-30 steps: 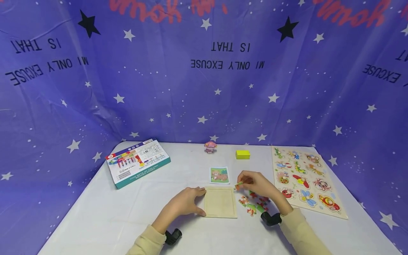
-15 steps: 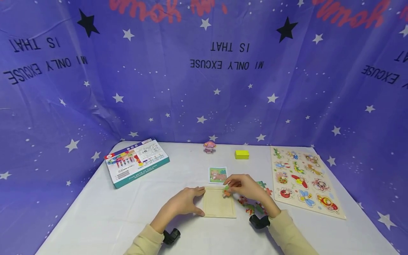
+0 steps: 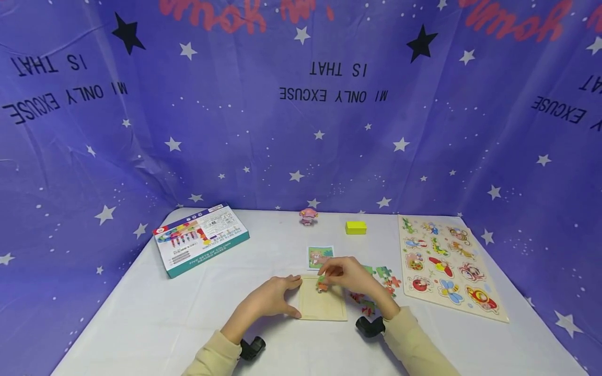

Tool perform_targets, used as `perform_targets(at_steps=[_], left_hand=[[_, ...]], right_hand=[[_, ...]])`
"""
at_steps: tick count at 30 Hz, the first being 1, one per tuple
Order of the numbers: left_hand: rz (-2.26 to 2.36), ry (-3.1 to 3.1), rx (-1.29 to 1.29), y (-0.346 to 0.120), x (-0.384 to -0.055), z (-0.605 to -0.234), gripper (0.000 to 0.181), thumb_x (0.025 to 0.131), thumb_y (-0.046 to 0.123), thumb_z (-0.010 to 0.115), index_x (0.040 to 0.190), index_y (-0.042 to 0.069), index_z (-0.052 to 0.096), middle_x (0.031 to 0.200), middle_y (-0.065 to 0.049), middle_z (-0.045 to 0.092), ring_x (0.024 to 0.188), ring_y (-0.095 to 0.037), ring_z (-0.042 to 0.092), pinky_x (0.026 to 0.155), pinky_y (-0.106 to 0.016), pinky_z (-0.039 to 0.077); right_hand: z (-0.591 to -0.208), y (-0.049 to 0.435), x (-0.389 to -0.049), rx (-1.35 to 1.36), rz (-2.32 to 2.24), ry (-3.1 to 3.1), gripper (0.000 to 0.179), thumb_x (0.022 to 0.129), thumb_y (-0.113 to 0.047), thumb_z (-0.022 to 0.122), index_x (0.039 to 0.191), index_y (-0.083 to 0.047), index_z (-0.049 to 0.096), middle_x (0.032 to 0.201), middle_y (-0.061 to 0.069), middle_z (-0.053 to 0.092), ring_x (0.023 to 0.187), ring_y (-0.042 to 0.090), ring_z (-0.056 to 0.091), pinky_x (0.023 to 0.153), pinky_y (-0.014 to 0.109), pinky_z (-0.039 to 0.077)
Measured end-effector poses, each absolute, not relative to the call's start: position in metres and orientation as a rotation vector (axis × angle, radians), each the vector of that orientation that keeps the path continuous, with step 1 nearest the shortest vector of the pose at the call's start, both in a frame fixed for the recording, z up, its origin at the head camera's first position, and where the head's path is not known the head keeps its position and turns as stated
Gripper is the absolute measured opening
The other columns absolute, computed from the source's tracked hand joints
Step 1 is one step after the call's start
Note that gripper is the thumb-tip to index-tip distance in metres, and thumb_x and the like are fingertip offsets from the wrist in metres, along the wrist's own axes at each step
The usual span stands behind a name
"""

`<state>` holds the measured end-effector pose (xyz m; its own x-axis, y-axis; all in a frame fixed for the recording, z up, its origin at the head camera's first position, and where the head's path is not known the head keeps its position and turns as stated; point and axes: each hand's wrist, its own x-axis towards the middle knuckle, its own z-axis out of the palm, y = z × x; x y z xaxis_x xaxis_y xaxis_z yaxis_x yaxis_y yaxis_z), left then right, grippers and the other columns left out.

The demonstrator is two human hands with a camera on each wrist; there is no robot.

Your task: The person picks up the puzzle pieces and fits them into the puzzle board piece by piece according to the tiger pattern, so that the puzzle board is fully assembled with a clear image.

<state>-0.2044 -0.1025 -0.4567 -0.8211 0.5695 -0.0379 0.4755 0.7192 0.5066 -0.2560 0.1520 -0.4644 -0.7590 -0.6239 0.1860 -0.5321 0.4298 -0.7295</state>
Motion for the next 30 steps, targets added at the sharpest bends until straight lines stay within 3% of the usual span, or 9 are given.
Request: perform_targets(at_steps=[19, 30], left_hand=[[0.748, 2.713, 0.837, -0.104, -0.204, -0.456, 0.081, 0.069, 0.035, 0.085, 0.134, -0.003, 0.054, 0.142, -0.014, 0.049, 0.131, -0.035, 0.045, 0.108, -0.047, 0.035], [0.726, 2.722, 0.845, -0.104, -0.204, -0.456, 0.081, 0.07, 0.036, 0.085, 0.135, -0.002, 0.054, 0.142, -0.014, 0.048, 0.13, -0.035, 0.045, 0.108, -0.047, 0.036]], right_hand=[[-0.465, 0.12, -0.26, -0.965, -1.161, 2.631, 0.009, 0.083, -0.01, 0.076, 0.091, -0.012, 0.075, 0.081, -0.006, 0.068, 0.063, 0.006, 0.057, 0.055, 0.023, 0.049], [-0.471, 0.114, -0.264, -0.929, -1.13, 2.584, 0.007, 0.086, -0.01, 0.073, 0.092, -0.012, 0.076, 0.084, -0.006, 0.069, 0.066, 0.005, 0.058, 0.058, 0.022, 0.05]])
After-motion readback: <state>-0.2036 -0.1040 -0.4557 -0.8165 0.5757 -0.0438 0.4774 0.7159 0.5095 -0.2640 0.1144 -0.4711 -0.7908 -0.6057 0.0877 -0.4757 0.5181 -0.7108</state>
